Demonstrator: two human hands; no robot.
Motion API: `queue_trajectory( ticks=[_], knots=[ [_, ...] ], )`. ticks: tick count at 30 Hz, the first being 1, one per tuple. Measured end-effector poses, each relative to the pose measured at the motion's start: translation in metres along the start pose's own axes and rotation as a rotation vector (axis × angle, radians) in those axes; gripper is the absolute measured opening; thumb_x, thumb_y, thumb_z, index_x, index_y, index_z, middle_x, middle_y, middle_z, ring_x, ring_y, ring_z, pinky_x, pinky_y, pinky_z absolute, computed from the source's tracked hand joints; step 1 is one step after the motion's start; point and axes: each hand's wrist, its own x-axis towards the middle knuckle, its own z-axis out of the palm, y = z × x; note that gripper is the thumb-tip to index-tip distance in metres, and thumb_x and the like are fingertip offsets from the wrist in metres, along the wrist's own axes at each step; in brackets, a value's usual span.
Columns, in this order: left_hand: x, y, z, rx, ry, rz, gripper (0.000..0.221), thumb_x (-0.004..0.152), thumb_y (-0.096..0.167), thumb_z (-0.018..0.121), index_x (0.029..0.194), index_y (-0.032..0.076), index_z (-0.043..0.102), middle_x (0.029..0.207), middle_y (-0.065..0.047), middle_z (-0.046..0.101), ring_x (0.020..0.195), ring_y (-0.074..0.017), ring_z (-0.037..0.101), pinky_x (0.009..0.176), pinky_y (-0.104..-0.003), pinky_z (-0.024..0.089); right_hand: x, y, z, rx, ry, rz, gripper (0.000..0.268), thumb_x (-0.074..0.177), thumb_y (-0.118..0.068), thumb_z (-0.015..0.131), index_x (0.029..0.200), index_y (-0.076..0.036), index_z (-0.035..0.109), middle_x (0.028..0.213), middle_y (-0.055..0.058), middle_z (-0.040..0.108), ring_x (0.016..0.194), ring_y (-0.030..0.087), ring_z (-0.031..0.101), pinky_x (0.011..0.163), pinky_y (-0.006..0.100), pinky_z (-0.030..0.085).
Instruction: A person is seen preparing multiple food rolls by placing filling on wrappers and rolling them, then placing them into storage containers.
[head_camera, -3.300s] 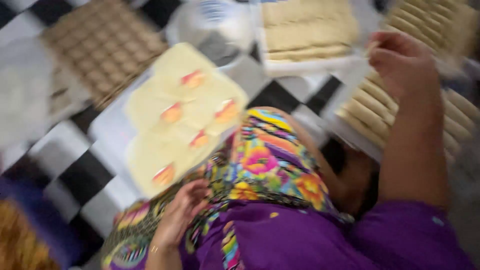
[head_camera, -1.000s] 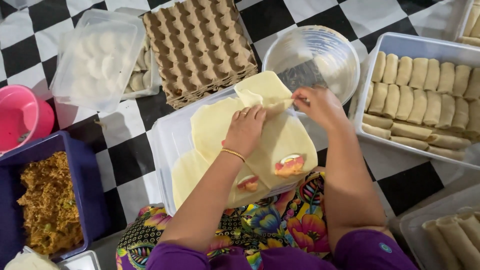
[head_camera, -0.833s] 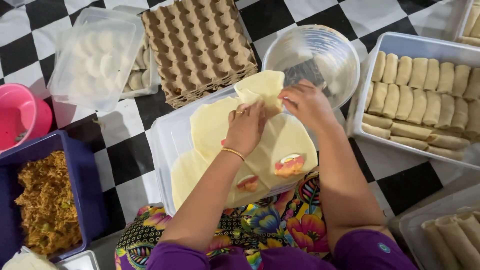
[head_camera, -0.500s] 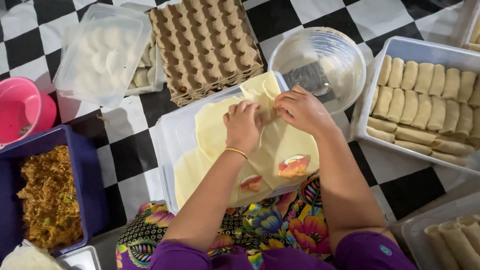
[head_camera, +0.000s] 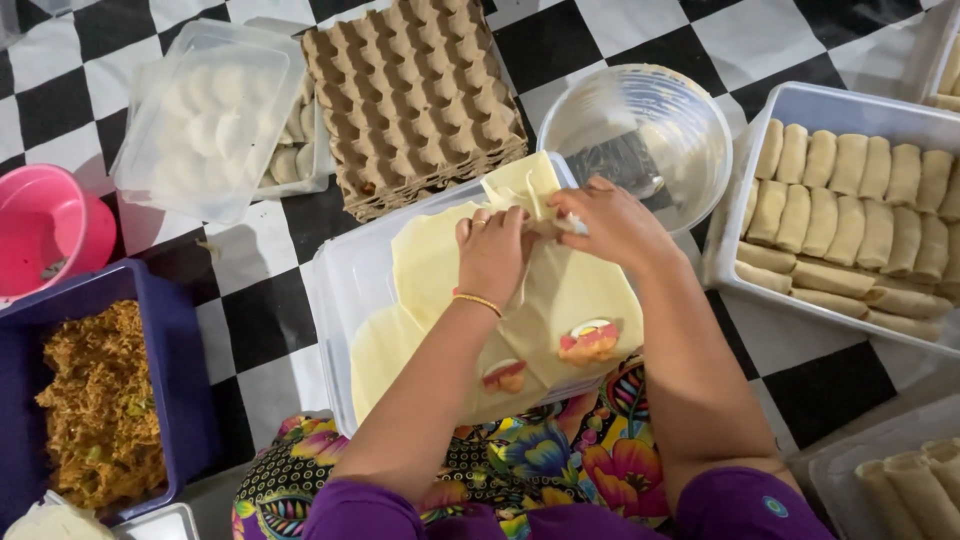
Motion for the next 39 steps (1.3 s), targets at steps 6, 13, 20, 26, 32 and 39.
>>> queue_trajectory(
  ticks=[6,13,20,26,32,39],
  knots=[
    [0.032,-0.023,0.022,-0.009,0.200,-0.070,0.023,0.095,0.049,0.061,0.106,0.030,0.066,0.109,0.002,0.064,0.114,-0.0249,0.057,0.097,-0.043,0.040,0.018,0.002,0.007,-0.081,0.268,-0.056,0.014,0.092,-0.023,0.073,0.103,-0.015,0.072,0.111,0.002,0.064,0.097,0.028,0.058,0.075,0.042,0.054],
    [0.026,-0.030,0.000,0.063,0.065,0.155,0.044,0.086,0.062,0.067,0.119,0.033,0.069,0.115,0.009,0.061,0.118,-0.0198,0.051,0.101,-0.043,0.039,0.011,0.023,0.001,-0.050,0.210,-0.124,0.034,0.081,-0.037,0.079,0.111,-0.022,0.076,0.117,-0.003,0.071,0.100,0.028,0.054,0.079,0.045,0.053],
    [0.053,-0.047,0.021,-0.040,0.187,-0.103,0.028,0.097,0.041,0.058,0.123,0.036,0.064,0.110,0.006,0.070,0.110,-0.0229,0.065,0.096,-0.046,0.044,0.040,0.029,0.014,-0.092,0.390,-0.169,0.014,0.099,-0.021,0.069,0.112,-0.018,0.074,0.120,-0.002,0.070,0.091,0.023,0.054,0.082,0.036,0.049],
    [0.056,-0.035,0.008,0.101,0.292,0.125,0.019,0.098,0.040,0.055,0.107,0.034,0.071,0.115,0.009,0.068,0.116,-0.0212,0.061,0.096,-0.040,0.042,0.044,0.019,0.012,-0.088,0.280,-0.107,0.023,0.090,-0.020,0.067,0.113,-0.018,0.074,0.126,-0.004,0.068,0.101,0.025,0.051,0.082,0.041,0.051],
    [0.060,-0.039,0.013,0.163,0.320,0.172,0.038,0.091,0.038,0.071,0.127,0.030,0.064,0.114,0.009,0.065,0.122,-0.0200,0.053,0.102,-0.041,0.037,0.042,0.020,0.021,-0.186,0.353,-0.107,0.030,0.090,-0.024,0.072,0.121,-0.021,0.070,0.129,-0.004,0.066,0.106,0.023,0.052,0.083,0.040,0.053],
    [0.033,-0.034,0.002,0.123,0.315,0.276,0.029,0.090,0.040,0.071,0.115,0.025,0.069,0.116,0.005,0.061,0.124,-0.0224,0.049,0.107,-0.047,0.034,0.024,0.012,0.005,-0.178,0.222,-0.087,0.033,0.080,-0.030,0.077,0.112,-0.023,0.071,0.120,-0.004,0.067,0.102,0.023,0.052,0.085,0.042,0.054]
  ],
)
